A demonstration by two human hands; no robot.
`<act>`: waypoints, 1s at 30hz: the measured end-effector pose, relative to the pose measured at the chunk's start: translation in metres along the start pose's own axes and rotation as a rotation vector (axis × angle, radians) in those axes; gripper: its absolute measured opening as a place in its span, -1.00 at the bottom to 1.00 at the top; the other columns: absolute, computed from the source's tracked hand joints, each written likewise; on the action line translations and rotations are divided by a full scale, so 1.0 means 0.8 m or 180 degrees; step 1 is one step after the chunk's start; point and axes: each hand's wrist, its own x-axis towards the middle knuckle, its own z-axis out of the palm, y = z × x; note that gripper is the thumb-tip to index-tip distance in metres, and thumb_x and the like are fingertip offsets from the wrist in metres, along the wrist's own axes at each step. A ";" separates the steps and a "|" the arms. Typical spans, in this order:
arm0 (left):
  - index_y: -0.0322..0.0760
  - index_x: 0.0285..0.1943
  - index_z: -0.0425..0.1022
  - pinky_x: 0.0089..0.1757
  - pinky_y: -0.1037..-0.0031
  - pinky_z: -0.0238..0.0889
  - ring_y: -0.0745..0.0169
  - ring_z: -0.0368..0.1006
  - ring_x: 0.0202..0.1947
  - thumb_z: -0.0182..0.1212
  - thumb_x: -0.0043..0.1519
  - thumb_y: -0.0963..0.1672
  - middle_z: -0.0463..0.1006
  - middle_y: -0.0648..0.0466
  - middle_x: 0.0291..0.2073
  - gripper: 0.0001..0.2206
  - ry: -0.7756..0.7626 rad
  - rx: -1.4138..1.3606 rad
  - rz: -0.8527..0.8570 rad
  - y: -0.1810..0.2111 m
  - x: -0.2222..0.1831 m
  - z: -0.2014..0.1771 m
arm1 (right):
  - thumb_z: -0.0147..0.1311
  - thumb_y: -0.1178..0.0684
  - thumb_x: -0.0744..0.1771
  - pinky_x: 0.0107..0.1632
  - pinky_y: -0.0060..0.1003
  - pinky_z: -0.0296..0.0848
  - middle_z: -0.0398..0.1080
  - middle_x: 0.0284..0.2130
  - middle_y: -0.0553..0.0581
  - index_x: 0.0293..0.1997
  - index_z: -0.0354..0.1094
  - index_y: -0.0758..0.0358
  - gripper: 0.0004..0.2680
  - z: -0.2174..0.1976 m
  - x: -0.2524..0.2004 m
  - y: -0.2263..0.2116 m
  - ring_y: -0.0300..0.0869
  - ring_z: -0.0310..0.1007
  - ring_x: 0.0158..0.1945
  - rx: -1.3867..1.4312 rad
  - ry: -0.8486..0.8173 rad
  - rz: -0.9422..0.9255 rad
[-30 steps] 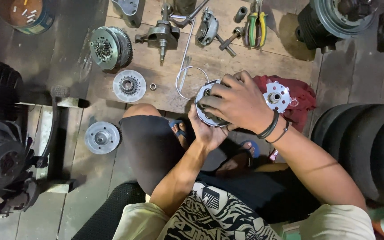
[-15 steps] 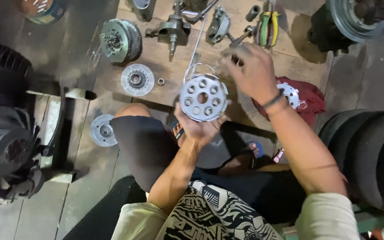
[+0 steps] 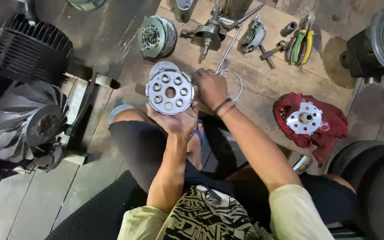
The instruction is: The person assembles a circular metal component by inserting small cylindrical pieces into its holes. They handle the parts by hand, rotate the component, and place each piece into position on a cluttered workbench.
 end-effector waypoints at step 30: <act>-0.14 -0.20 0.52 -0.22 0.14 0.58 -0.02 0.59 -0.30 0.16 0.03 0.33 0.56 0.08 -0.38 -0.38 -0.0452 0.0301 -0.1562 -0.181 -0.038 -0.002 | 0.05 -0.38 0.34 -0.21 -0.01 0.29 0.43 -0.36 -0.05 -0.17 0.49 -0.06 -0.72 -0.274 -0.186 0.059 -0.01 0.43 -0.12 0.0028 -0.0057 -0.0258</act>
